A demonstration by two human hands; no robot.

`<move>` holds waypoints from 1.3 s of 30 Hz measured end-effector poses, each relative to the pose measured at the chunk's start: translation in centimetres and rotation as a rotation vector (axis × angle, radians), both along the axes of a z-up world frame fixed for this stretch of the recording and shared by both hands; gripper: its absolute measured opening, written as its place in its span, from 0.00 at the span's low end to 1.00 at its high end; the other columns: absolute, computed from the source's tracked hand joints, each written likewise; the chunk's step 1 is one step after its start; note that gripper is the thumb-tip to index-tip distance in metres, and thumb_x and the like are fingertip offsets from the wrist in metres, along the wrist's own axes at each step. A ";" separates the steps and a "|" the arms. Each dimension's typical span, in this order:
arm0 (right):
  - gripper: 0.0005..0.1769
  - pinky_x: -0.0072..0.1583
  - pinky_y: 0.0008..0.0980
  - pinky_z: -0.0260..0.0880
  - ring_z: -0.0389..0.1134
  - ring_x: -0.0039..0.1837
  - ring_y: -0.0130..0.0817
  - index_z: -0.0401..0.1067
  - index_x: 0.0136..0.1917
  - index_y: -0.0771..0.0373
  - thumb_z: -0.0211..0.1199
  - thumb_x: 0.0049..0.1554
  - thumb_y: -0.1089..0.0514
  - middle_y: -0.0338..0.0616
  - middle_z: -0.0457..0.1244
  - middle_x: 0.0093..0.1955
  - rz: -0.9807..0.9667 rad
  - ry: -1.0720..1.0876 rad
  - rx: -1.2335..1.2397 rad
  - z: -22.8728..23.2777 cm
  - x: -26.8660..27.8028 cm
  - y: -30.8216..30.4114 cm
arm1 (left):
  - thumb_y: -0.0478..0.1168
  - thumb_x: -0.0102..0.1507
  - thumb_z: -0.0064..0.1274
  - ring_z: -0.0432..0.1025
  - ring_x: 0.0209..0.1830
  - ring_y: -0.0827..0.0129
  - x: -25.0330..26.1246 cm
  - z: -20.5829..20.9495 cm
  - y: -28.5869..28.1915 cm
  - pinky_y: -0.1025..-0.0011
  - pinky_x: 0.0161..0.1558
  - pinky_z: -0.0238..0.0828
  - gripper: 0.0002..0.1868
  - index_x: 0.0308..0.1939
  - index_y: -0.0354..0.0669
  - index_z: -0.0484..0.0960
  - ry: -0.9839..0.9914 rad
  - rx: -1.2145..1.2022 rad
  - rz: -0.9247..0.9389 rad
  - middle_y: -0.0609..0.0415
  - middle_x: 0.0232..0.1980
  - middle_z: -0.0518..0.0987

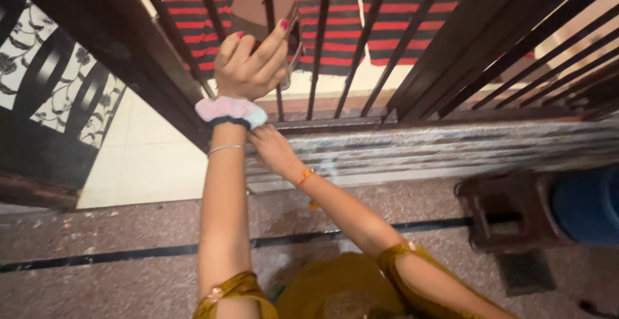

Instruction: The person wipes the horizontal bars and frame of a metal gate with a small cloth.

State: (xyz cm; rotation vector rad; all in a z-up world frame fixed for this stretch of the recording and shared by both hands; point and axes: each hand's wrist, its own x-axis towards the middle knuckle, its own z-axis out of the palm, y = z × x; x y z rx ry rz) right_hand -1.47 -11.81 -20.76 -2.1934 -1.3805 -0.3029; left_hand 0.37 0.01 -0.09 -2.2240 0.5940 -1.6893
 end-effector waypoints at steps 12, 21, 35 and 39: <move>0.28 0.71 0.45 0.61 0.66 0.66 0.51 0.72 0.63 0.64 0.60 0.48 0.69 0.53 0.67 0.62 -0.361 0.096 0.051 2.2 3.8 -19.3 | 0.49 0.60 0.57 0.71 0.55 0.64 0.2 -2.9 0.9 0.60 0.66 0.62 0.17 0.53 0.53 0.83 0.061 0.040 0.191 0.63 0.75 0.72; 0.29 0.76 0.49 0.52 0.62 0.68 0.56 0.70 0.64 0.69 0.61 0.48 0.68 0.58 0.65 0.63 -0.402 0.038 0.127 0.8 4.5 -22.7 | 0.50 0.57 0.54 0.71 0.54 0.64 1.0 -3.2 1.6 0.58 0.67 0.61 0.20 0.50 0.49 0.78 0.026 0.062 0.211 0.61 0.74 0.69; 0.17 0.65 0.51 0.62 0.65 0.58 0.55 0.72 0.53 0.68 0.64 0.55 0.54 0.58 0.65 0.51 -0.436 0.185 -0.025 -2.5 3.6 -10.3 | 0.51 0.60 0.56 0.72 0.52 0.64 0.4 -4.1 0.3 0.60 0.64 0.63 0.22 0.57 0.53 0.82 0.022 0.001 0.225 0.63 0.74 0.71; 0.29 0.63 0.50 0.63 0.64 0.58 0.56 0.71 0.57 0.74 0.64 0.44 0.58 0.60 0.65 0.52 -0.246 0.068 0.235 -2.1 0.7 -4.4 | 0.50 0.60 0.56 0.73 0.51 0.63 0.6 -3.8 0.5 0.60 0.62 0.63 0.22 0.57 0.52 0.83 0.002 -0.003 0.171 0.63 0.71 0.72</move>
